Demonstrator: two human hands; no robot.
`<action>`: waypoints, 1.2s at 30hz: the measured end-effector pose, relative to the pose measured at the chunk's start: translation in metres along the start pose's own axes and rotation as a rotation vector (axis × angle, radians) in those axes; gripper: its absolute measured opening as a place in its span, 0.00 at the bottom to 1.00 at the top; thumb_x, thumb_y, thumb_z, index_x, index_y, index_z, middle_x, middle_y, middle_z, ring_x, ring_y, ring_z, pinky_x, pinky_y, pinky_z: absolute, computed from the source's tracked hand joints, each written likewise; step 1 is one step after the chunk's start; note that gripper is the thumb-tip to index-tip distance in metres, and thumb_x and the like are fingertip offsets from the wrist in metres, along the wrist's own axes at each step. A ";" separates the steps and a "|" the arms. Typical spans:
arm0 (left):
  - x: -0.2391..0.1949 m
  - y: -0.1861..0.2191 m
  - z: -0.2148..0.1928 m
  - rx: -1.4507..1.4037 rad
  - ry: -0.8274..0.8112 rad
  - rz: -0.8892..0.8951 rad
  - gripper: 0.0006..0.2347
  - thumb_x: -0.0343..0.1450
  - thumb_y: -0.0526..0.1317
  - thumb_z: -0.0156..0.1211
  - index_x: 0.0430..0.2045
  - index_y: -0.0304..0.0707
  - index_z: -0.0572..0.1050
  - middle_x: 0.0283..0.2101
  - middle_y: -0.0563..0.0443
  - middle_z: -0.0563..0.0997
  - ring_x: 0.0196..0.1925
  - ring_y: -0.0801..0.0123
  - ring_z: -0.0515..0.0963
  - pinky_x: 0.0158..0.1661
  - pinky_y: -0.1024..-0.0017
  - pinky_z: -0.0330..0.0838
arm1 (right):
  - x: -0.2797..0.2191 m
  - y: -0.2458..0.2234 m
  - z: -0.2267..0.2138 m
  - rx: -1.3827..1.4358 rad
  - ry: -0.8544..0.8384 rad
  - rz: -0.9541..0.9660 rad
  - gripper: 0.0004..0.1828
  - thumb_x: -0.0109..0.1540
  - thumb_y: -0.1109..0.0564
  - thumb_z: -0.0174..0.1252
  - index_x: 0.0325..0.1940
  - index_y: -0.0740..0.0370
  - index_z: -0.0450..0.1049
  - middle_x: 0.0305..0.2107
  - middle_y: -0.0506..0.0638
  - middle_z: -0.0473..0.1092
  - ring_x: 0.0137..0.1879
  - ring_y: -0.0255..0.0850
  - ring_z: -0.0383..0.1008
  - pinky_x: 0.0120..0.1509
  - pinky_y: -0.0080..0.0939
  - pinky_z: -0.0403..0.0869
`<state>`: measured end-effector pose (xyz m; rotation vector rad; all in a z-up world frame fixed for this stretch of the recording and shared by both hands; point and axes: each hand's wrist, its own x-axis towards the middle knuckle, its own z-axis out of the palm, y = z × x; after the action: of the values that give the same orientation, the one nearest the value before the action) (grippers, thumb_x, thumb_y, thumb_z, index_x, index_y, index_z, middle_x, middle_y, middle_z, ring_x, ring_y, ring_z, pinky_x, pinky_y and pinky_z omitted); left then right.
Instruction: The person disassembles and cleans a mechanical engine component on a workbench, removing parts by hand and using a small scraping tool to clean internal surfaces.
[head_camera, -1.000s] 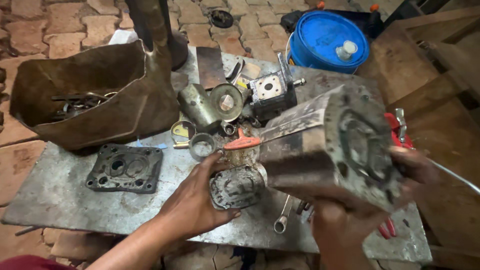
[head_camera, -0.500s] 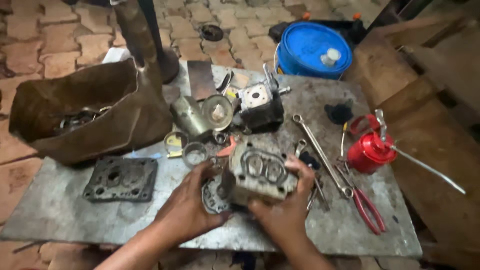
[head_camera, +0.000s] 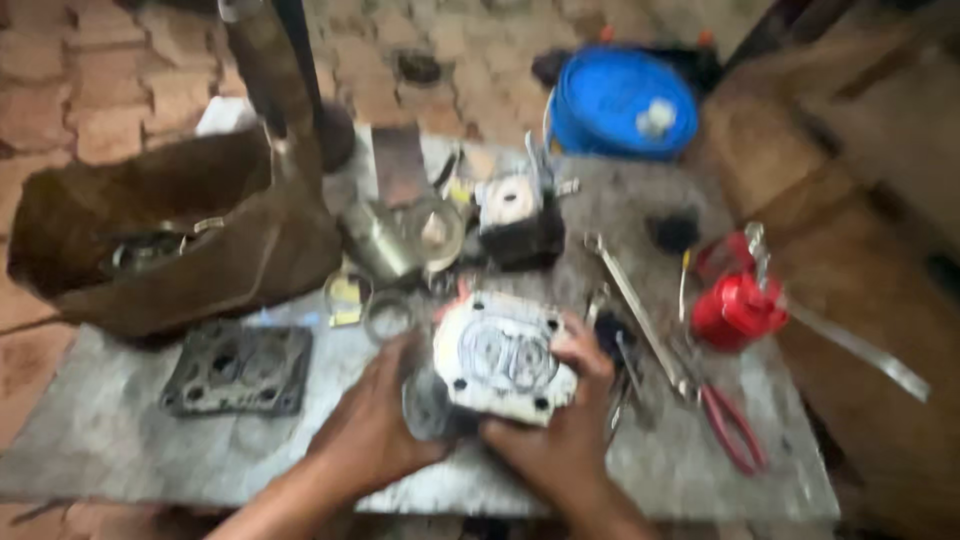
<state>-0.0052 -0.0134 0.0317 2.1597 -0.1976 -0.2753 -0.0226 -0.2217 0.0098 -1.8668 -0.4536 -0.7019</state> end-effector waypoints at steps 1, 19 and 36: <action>0.004 0.002 -0.002 -0.023 0.001 -0.003 0.52 0.49 0.46 0.81 0.68 0.43 0.53 0.63 0.40 0.71 0.64 0.52 0.69 0.60 0.63 0.63 | 0.006 0.007 0.004 0.050 0.014 -0.035 0.52 0.41 0.60 0.74 0.63 0.58 0.52 0.65 0.64 0.57 0.72 0.50 0.64 0.75 0.52 0.66; 0.000 -0.009 0.010 0.023 0.068 0.181 0.44 0.52 0.46 0.79 0.61 0.37 0.57 0.58 0.39 0.75 0.63 0.51 0.74 0.60 0.61 0.67 | 0.013 -0.014 -0.011 0.033 0.046 0.420 0.55 0.44 0.61 0.68 0.71 0.63 0.49 0.54 0.55 0.65 0.59 0.43 0.71 0.66 0.43 0.71; 0.002 -0.010 0.010 0.047 0.050 0.153 0.49 0.52 0.47 0.79 0.66 0.36 0.54 0.60 0.36 0.74 0.62 0.48 0.73 0.59 0.60 0.66 | 0.006 -0.015 -0.007 -0.128 0.027 0.302 0.56 0.42 0.59 0.70 0.70 0.66 0.51 0.57 0.57 0.59 0.62 0.46 0.66 0.69 0.46 0.68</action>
<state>-0.0059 -0.0157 0.0181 2.1817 -0.3424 -0.1302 -0.0288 -0.2221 0.0267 -1.9883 -0.1060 -0.5613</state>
